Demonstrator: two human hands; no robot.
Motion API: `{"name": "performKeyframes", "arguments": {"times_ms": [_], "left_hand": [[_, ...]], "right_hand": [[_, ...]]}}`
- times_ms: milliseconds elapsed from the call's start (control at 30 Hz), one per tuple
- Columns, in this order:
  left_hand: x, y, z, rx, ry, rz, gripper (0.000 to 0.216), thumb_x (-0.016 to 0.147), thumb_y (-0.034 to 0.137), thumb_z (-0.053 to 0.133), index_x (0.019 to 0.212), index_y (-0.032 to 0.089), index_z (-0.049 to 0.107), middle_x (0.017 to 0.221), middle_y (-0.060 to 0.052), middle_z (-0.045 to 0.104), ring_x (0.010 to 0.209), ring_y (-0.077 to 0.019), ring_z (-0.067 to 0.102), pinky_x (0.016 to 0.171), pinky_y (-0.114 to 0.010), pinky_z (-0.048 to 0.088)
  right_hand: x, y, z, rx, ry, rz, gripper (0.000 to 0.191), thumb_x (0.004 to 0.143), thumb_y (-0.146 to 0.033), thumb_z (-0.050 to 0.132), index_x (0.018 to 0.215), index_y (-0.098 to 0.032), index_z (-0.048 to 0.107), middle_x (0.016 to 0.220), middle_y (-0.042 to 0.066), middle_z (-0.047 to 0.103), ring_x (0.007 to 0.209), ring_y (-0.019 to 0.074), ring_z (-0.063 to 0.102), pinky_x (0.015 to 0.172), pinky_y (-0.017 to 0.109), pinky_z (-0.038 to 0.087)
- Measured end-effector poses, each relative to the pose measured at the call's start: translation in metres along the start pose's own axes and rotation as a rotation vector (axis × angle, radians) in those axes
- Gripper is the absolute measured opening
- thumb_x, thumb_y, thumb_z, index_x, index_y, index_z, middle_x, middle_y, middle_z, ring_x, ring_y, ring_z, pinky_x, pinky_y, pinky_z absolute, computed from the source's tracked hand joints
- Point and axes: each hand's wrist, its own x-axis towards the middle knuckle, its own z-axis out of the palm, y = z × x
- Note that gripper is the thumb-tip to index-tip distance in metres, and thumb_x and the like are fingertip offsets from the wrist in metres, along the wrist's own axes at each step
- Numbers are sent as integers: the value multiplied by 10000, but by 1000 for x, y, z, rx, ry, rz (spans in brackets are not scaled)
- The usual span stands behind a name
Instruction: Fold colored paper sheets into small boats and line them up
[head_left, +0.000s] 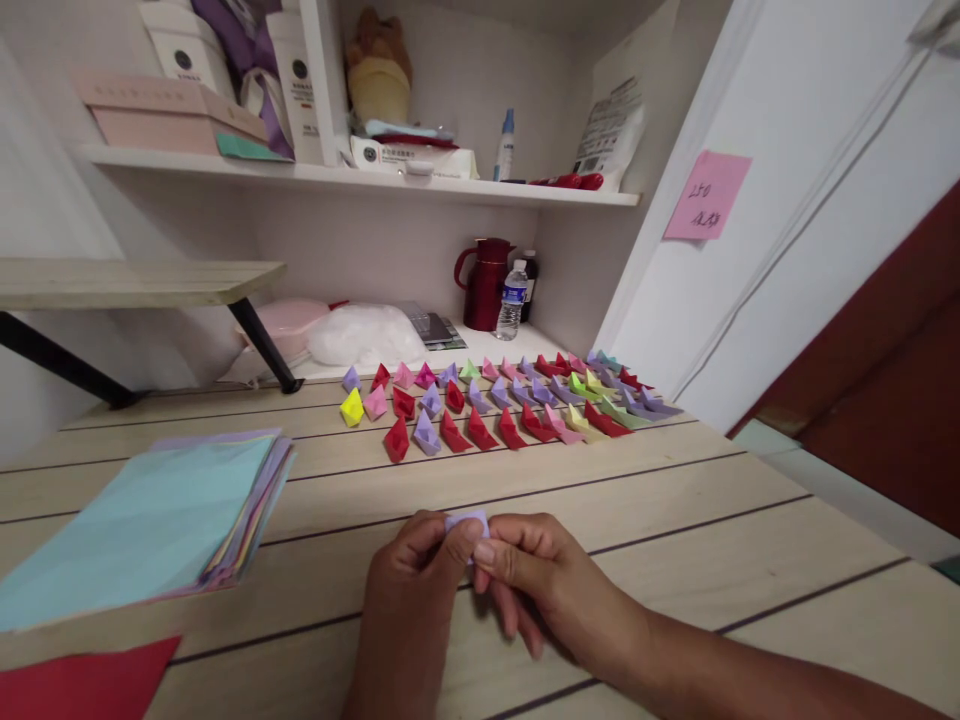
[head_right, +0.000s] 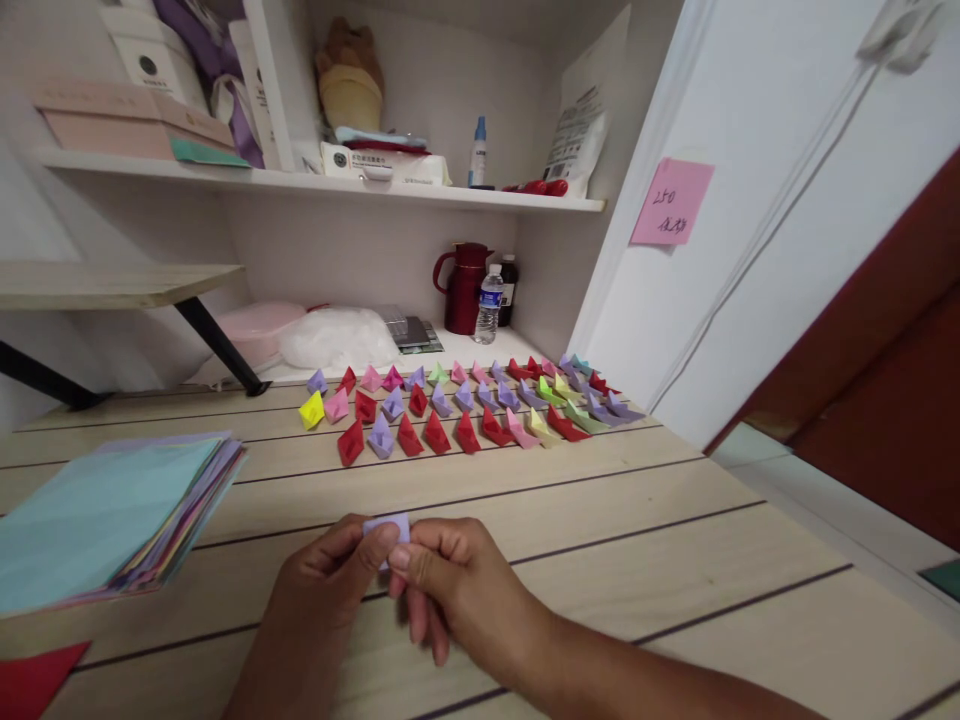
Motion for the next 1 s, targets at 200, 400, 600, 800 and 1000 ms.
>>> {"name": "performKeyframes", "arguments": {"times_ms": [200,400,600,800,1000], "left_hand": [[11,-12,-2,-187,-135,-79,466,704,603,721,560,174,609,557,5,525,589,-140,486,607,-274,414],[9,-12,3,-396,-278,-151,490,773,602,648,531,187,548,580,-19,555,576,-153,530,608,-300,450],[5,-5,6,-369,-307,-156,432,816,574,629,620,198,550,513,21,524,460,-135,505,488,-267,400],[4,-2,3,-243,-263,-129,318,724,474,763,685,182,644,574,12,595,565,-136,546,587,-248,434],[5,-5,1,-161,-171,-56,356,742,494,737,589,187,641,580,14,566,579,-139,527,621,-252,436]], "right_hand": [[4,3,-7,109,-28,-28,439,832,-548,677,708,-130,624,382,-67,502,262,24,294,300,149,180],[8,6,-7,184,-68,4,429,833,-508,691,648,-127,627,343,-65,487,245,28,309,337,157,275],[12,10,-4,225,-40,-20,417,829,-514,691,688,-125,641,363,-53,504,269,42,357,339,151,301],[13,9,-12,198,-2,-58,432,835,-532,687,731,-113,661,443,-16,574,316,45,400,314,132,275],[13,2,-13,144,-35,-17,471,820,-580,669,727,-119,651,468,-18,560,347,66,437,326,149,318]]}}
